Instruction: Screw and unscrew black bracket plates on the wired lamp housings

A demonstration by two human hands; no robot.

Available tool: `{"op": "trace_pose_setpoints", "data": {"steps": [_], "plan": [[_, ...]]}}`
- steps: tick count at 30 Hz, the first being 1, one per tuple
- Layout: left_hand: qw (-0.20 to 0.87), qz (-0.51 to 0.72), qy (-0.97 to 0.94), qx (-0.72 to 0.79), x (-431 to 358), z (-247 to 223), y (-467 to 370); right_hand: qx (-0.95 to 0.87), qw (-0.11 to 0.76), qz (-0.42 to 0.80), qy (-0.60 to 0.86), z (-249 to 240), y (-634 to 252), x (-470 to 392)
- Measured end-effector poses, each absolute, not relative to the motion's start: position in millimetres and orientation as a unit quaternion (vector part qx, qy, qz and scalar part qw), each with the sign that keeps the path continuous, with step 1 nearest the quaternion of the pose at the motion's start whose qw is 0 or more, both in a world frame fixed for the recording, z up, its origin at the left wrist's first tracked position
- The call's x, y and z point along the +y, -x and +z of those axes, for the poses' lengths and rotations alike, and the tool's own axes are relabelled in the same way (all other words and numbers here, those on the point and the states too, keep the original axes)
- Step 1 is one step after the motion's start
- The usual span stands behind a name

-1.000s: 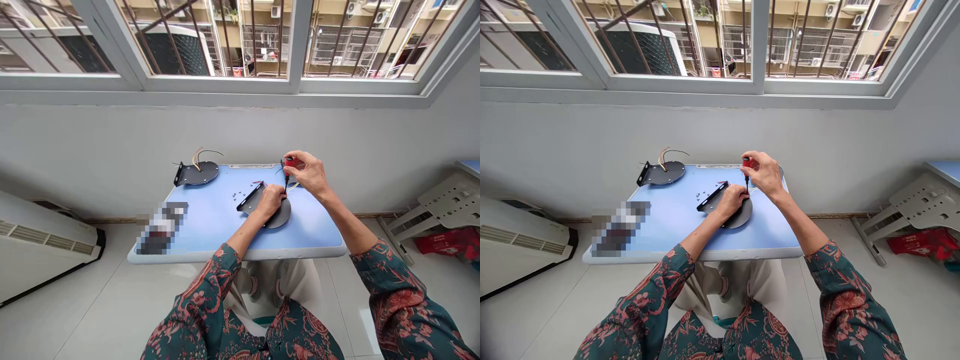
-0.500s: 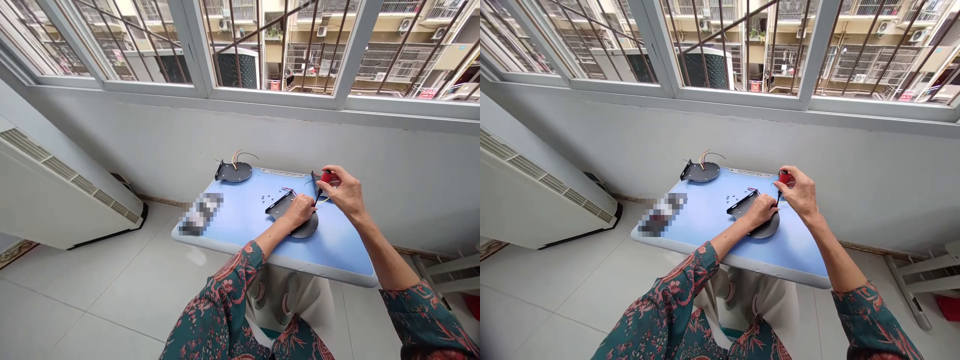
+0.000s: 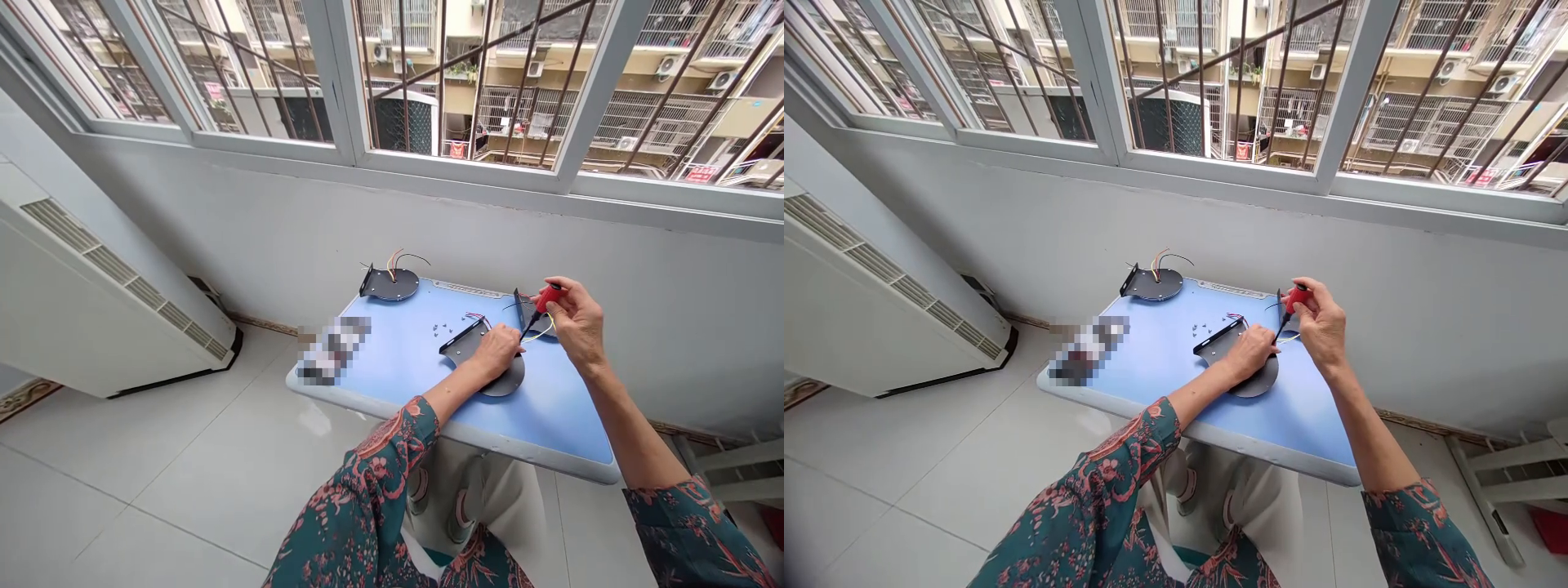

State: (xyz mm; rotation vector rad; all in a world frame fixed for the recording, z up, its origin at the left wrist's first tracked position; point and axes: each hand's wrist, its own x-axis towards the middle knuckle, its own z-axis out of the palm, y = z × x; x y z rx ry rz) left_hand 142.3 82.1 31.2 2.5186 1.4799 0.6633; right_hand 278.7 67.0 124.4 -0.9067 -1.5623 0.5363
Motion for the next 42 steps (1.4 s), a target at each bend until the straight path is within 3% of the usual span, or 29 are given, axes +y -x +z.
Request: {"op": "trace_pose_setpoints", "data": {"steps": [7, 10, 15, 21, 27, 34, 42], "plan": [[0.016, 0.309, -0.801, 0.512, 85.8, 51.6, -109.0, -0.625, 0.687, 0.128, 0.348, 143.7, -284.9, 54.9], [-0.001, 0.328, -0.724, 0.607, 98.9, 55.0, -58.7, -0.612, 0.689, 0.164, 0.351, 134.0, -281.4, 59.5], [-0.024, 0.246, -0.673, 0.698, 112.3, 35.2, 8.9, -0.591, 0.686, 0.234, 0.354, 109.5, -260.2, 70.4], [-0.010, 0.227, -0.680, 0.697, 106.6, 16.2, 17.8, -0.625, 0.654, 0.246, 0.347, 96.6, -230.3, 85.5], [-0.003, 0.276, -0.682, 0.677, 100.7, 28.7, 7.4, -0.646, 0.637, 0.227, 0.355, 82.1, -221.3, 96.3], [0.116, 0.427, -0.732, 0.519, 96.0, 46.3, -34.2, -0.695, 0.598, 0.166, 0.363, 89.3, -220.3, 93.7], [0.314, 0.413, -0.726, 0.451, 106.2, 50.6, -57.4, -0.774, 0.490, 0.113, 0.385, 112.6, -209.2, 99.8]]}}
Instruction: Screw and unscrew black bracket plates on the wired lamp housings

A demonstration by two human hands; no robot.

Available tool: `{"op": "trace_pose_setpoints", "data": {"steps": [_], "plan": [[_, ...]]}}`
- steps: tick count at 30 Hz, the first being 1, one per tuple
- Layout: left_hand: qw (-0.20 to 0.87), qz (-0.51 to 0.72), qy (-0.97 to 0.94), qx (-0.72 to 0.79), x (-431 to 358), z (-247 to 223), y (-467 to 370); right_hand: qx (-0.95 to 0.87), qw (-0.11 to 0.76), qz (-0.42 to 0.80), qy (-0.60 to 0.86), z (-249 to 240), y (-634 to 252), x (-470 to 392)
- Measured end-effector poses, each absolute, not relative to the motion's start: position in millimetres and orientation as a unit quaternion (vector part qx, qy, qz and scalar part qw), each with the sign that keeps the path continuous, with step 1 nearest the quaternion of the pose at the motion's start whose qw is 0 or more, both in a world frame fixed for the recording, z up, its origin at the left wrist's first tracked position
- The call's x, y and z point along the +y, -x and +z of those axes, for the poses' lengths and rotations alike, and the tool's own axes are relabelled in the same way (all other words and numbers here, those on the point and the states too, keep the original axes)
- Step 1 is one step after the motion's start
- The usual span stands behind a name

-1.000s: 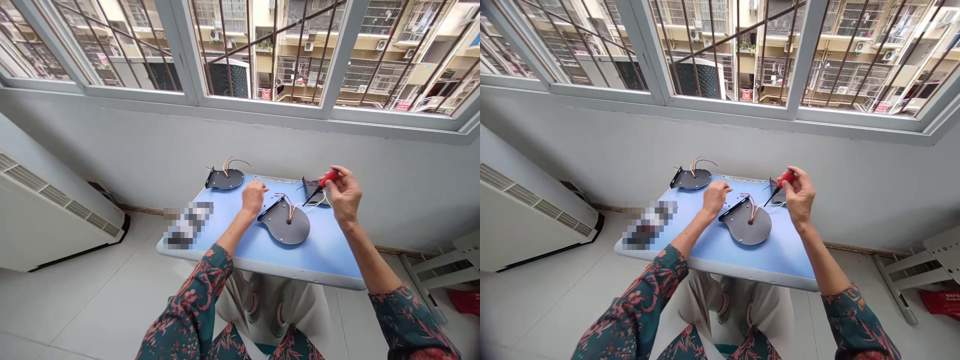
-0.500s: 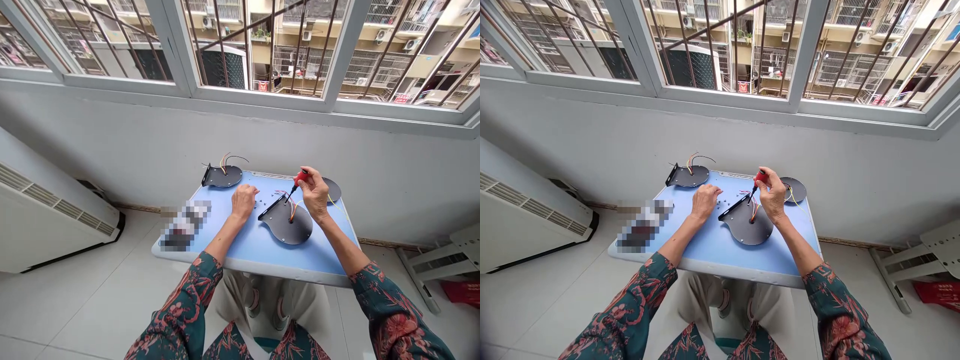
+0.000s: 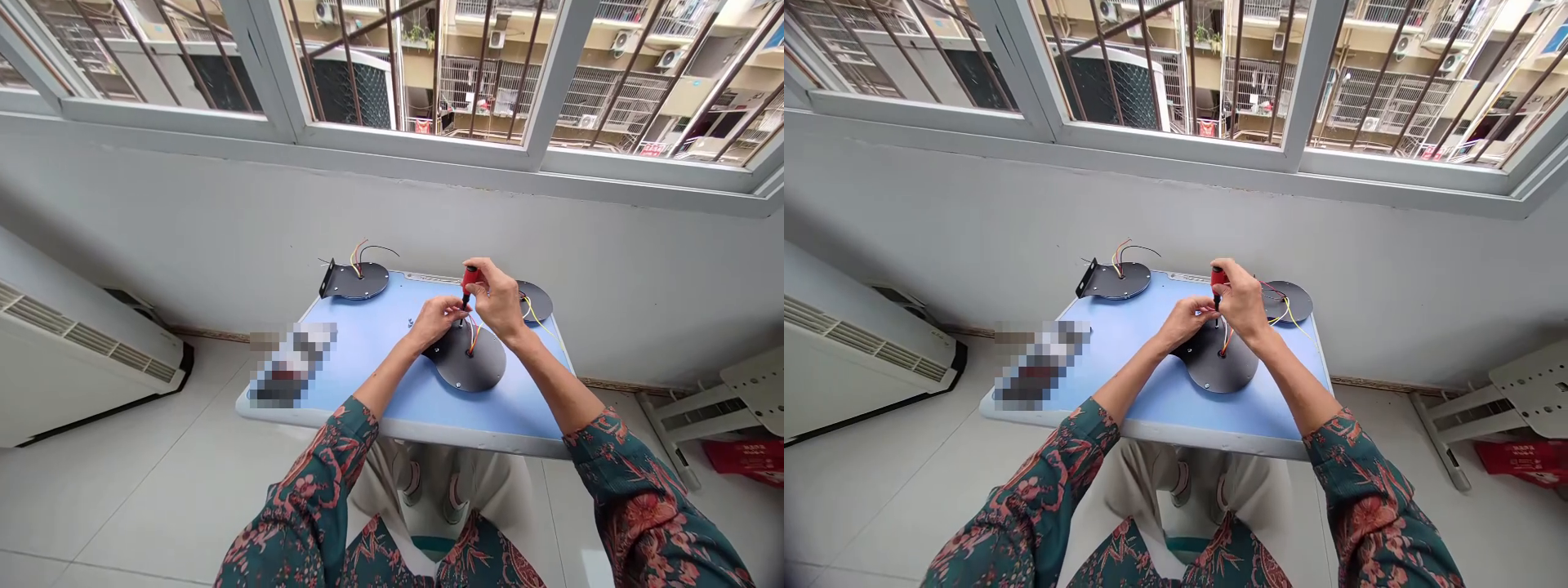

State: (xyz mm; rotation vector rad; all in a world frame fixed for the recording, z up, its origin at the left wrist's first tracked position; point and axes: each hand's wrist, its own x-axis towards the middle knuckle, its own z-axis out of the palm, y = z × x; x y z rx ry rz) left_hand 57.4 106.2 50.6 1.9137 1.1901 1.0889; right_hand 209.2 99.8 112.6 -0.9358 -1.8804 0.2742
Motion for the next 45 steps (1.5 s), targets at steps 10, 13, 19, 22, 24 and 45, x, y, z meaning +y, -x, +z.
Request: {"op": "trace_pose_setpoints", "data": {"steps": [10, 13, 19, 22, 24, 45], "plan": [[0.340, 0.377, -0.709, 0.490, 111.5, 49.6, -59.4, -0.796, 0.392, 0.061, 0.457, 129.3, -199.0, 117.5], [0.339, 0.362, -0.717, 0.489, 109.0, 50.9, -58.0, -0.797, 0.379, 0.031, 0.469, 130.6, -197.9, 111.2], [0.341, 0.378, -0.725, 0.463, 108.9, 52.0, -57.5, -0.774, 0.370, 0.000, 0.514, 135.6, -200.2, 104.9], [0.311, 0.374, -0.734, 0.475, 111.1, 50.4, -59.3, -0.780, 0.355, 0.002, 0.515, 139.9, -198.9, 104.4], [0.293, 0.368, -0.737, 0.485, 111.4, 50.0, -59.9, -0.782, 0.355, 0.005, 0.512, 140.8, -196.6, 105.1], [0.339, 0.322, -0.779, 0.418, 108.2, 49.6, -45.3, -0.790, 0.438, 0.302, 0.305, 123.4, -214.4, 116.5]]}}
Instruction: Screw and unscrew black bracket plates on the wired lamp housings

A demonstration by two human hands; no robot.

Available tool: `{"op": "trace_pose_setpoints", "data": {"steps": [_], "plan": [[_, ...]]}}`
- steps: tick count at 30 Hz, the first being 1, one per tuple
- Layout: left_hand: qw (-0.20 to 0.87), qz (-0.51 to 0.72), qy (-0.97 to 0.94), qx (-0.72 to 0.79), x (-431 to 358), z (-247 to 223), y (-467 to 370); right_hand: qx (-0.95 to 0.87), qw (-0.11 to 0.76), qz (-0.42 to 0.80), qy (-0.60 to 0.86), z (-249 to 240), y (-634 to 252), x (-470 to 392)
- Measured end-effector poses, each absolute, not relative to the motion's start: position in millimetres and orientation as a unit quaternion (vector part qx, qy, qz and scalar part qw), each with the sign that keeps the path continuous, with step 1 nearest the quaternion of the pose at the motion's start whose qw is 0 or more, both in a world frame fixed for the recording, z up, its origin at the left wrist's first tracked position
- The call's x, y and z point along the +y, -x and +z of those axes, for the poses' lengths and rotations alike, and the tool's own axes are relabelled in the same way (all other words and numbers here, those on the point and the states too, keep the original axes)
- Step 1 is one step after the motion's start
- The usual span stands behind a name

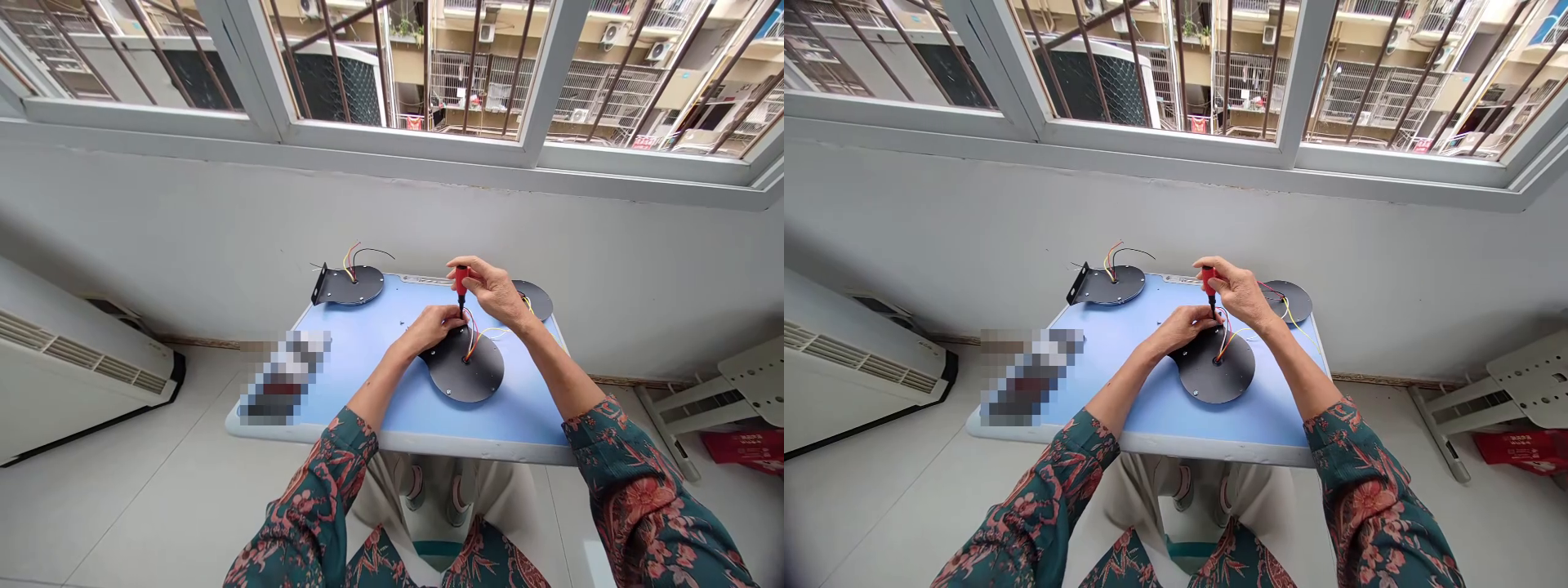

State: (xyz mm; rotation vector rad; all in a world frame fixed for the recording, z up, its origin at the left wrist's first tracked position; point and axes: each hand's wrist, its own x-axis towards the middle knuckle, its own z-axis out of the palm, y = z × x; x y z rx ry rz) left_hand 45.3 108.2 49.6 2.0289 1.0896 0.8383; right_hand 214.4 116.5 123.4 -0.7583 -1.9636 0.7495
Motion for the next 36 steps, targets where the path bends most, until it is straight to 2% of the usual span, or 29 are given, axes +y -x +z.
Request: {"op": "trace_pose_setpoints", "data": {"steps": [5, 7, 10, 12, 18, 23, 25, 27, 31, 36], "plan": [[0.276, 0.341, -0.766, 0.470, 112.5, 47.9, -54.8, -0.782, 0.484, 0.102, 0.379, 126.1, -209.5, 105.5], [0.271, 0.343, -0.763, 0.477, 113.5, 47.4, -56.7, -0.782, 0.481, 0.115, 0.378, 129.5, -211.9, 105.8], [0.257, 0.334, -0.760, 0.495, 114.5, 47.8, -57.8, -0.784, 0.455, 0.245, 0.343, 135.3, -218.7, 108.7], [0.239, 0.323, -0.762, 0.507, 114.8, 48.6, -58.8, -0.769, 0.455, 0.285, 0.347, 137.5, -221.7, 108.6], [0.189, 0.305, -0.774, 0.522, 113.2, 49.4, -61.2, -0.760, 0.478, 0.124, 0.423, 136.8, -216.7, 99.3], [0.266, 0.324, -0.788, 0.451, 113.6, 47.2, -57.9, -0.776, 0.446, 0.253, 0.369, 140.4, -221.0, 108.5], [0.266, 0.321, -0.787, 0.454, 114.9, 46.9, -57.3, -0.773, 0.442, 0.289, 0.353, 140.6, -224.3, 113.1], [0.244, 0.314, -0.780, 0.484, 116.3, 47.0, -57.5, -0.767, 0.452, 0.270, 0.367, 139.1, -225.8, 113.9], [0.227, 0.302, -0.764, 0.523, 116.9, 48.5, -58.4, -0.755, 0.473, 0.142, 0.432, 135.5, -222.5, 104.7], [0.188, 0.292, -0.773, 0.532, 113.5, 51.1, -59.4, -0.757, 0.459, 0.131, 0.445, 134.1, -214.6, 96.0]]}}
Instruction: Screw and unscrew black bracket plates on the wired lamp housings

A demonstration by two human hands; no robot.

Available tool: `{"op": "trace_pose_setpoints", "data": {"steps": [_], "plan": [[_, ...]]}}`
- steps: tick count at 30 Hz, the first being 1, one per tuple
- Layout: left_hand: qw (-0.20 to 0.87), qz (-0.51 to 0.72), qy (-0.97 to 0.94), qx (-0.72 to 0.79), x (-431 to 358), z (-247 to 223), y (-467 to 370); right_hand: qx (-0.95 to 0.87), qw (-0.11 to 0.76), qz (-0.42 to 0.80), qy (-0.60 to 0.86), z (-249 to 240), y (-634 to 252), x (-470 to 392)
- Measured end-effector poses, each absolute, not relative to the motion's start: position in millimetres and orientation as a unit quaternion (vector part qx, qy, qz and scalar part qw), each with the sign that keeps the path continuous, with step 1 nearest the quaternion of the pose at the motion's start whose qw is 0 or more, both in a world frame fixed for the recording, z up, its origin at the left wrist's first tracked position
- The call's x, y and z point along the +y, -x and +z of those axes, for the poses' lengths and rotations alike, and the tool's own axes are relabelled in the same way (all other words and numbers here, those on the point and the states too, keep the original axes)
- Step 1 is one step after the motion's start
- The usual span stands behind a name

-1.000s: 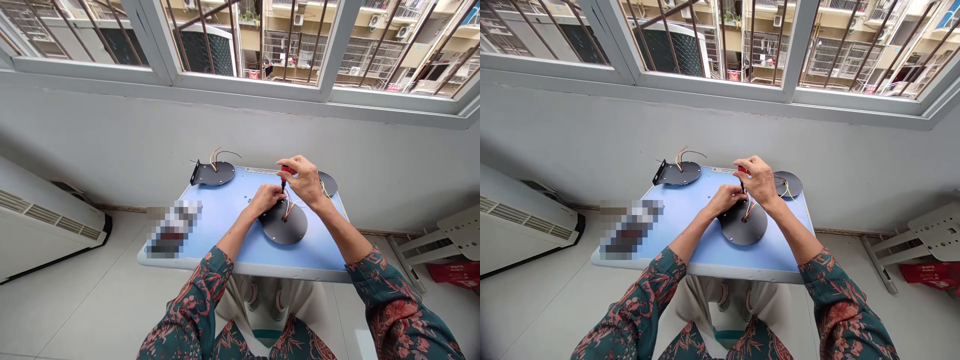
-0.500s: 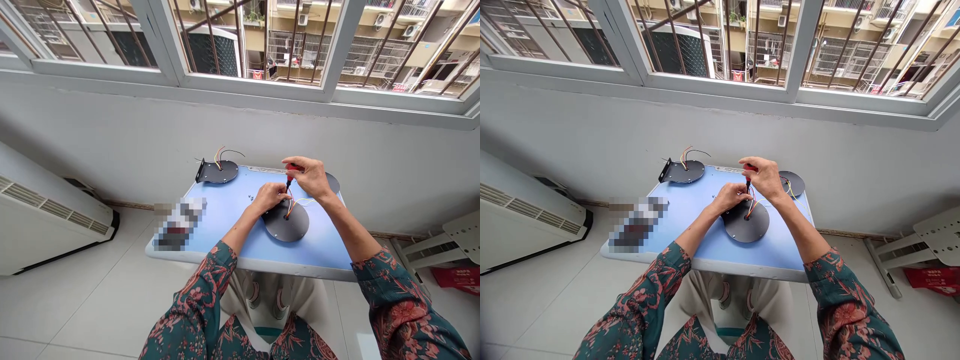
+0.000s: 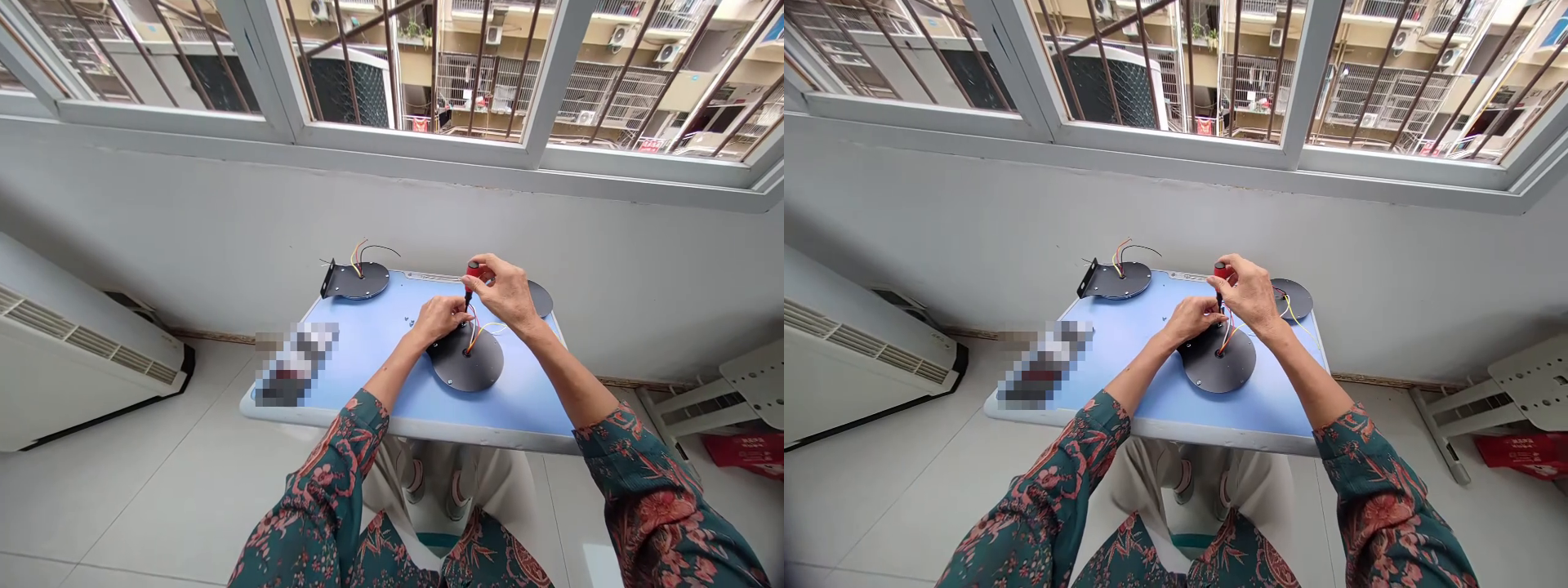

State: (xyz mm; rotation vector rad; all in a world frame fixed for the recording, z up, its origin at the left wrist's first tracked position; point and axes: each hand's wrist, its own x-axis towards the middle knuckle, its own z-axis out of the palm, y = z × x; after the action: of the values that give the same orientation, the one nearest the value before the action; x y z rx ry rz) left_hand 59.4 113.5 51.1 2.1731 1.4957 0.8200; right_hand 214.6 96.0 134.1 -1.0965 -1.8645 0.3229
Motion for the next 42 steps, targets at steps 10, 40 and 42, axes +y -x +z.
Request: {"op": "trace_pose_setpoints", "data": {"steps": [10, 40, 42], "plan": [[0.291, 0.317, -0.777, 0.459, 110.2, 51.8, -50.4, -0.777, 0.423, 0.299, 0.357, 137.4, -238.7, 113.3], [-0.005, 0.141, -0.864, 0.484, 96.3, 47.1, -66.1, -0.609, 0.682, 0.077, 0.398, 146.0, -290.6, 54.2], [-0.012, 0.120, -0.859, 0.497, 94.1, 49.6, -69.4, -0.609, 0.680, 0.082, 0.399, 145.5, -290.4, 53.0]]}}
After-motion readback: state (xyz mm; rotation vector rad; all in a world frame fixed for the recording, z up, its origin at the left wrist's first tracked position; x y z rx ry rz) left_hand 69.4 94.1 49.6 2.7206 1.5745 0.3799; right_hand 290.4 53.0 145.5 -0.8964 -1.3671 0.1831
